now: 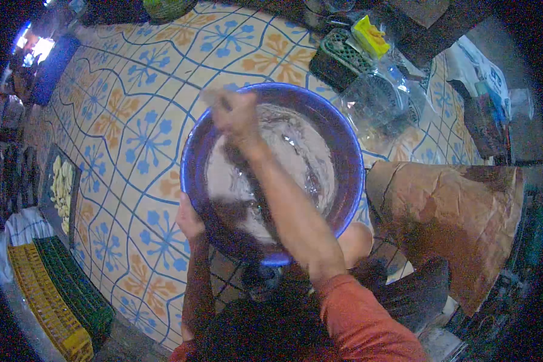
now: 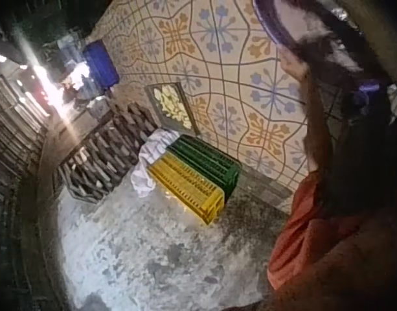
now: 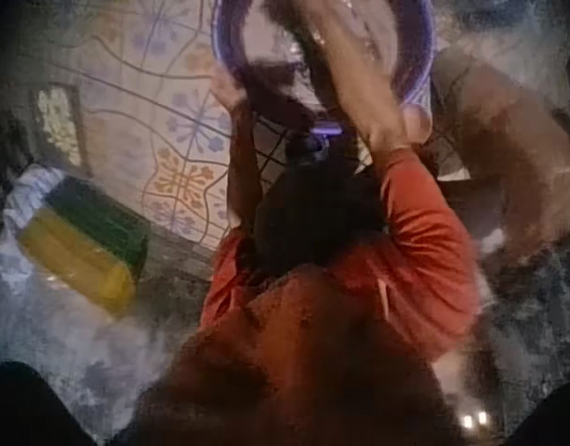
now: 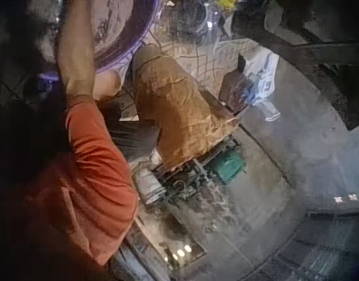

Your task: The person adds flour from a large sack into a blue basin containing a dark liquid and mixes the ingredients together by hand and with a wooden paddle.

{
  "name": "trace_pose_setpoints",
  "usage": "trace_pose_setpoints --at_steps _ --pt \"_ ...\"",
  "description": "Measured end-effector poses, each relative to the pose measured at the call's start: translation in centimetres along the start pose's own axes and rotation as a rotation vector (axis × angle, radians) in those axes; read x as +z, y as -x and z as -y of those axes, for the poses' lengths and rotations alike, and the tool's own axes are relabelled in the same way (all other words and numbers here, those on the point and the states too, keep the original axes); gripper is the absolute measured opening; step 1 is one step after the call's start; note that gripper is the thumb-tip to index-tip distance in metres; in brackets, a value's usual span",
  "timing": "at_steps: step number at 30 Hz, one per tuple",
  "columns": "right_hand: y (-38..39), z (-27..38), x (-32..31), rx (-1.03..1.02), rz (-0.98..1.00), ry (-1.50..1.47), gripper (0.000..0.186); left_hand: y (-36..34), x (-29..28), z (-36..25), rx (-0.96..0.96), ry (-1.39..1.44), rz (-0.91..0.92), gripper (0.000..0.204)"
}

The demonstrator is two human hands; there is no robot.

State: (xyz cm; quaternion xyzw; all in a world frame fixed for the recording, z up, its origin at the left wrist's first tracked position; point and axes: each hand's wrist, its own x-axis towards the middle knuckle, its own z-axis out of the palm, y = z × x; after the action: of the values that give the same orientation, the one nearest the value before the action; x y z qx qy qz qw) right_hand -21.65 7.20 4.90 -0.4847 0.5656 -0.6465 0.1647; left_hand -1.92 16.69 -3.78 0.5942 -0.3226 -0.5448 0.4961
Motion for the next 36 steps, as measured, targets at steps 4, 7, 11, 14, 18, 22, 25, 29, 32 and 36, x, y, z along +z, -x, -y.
trace_pose_setpoints --at_steps 4,7,11,14,18,22,25,29,32,36 --pt "11.3 3.6 -0.1 -0.09 0.643 -0.019 0.02 -0.6 -1.2 2.1 0.1 0.086 0.123 0.038" --pt "14.1 6.5 -8.1 -0.059 0.361 0.004 0.008 -0.2 0.0 2.1 0.056 0.134 0.142 0.036" --pt "10.6 -0.6 -15.9 0.332 -0.388 -0.462 0.031 0.0 -0.5 2.1 0.017 0.143 0.23 0.036" --pt "3.5 -3.0 -12.9 -0.19 -0.48 0.561 0.026 0.0 0.4 1.7 0.121 0.11 0.178 0.036" --pt "8.3 0.3 -2.4 -0.383 0.091 0.116 0.025 0.1 -0.6 0.7 0.137 0.018 0.111 0.036" --pt "14.6 4.9 -7.5 0.038 0.222 0.137 0.004 -0.2 -0.7 1.3 0.175 -0.058 0.087 0.04" --pt "10.3 3.4 -11.4 0.469 -0.441 -0.02 0.036 -0.5 -1.2 2.1 0.101 -0.065 0.085 0.044" --pt "-1.1 -1.5 -11.9 0.225 -0.464 0.086 0.04 -0.1 -0.9 1.8 0.016 -0.088 0.059 0.048" --pt "-6.3 -3.8 -5.4 -0.042 -0.212 0.419 0.014 -0.3 -1.2 1.3 -0.028 -0.124 0.032 0.048" --pt "-4.0 -2.2 5.5 -0.04 0.369 0.111 0.029 0.1 -0.9 0.4 -0.031 -0.161 0.004 0.048"
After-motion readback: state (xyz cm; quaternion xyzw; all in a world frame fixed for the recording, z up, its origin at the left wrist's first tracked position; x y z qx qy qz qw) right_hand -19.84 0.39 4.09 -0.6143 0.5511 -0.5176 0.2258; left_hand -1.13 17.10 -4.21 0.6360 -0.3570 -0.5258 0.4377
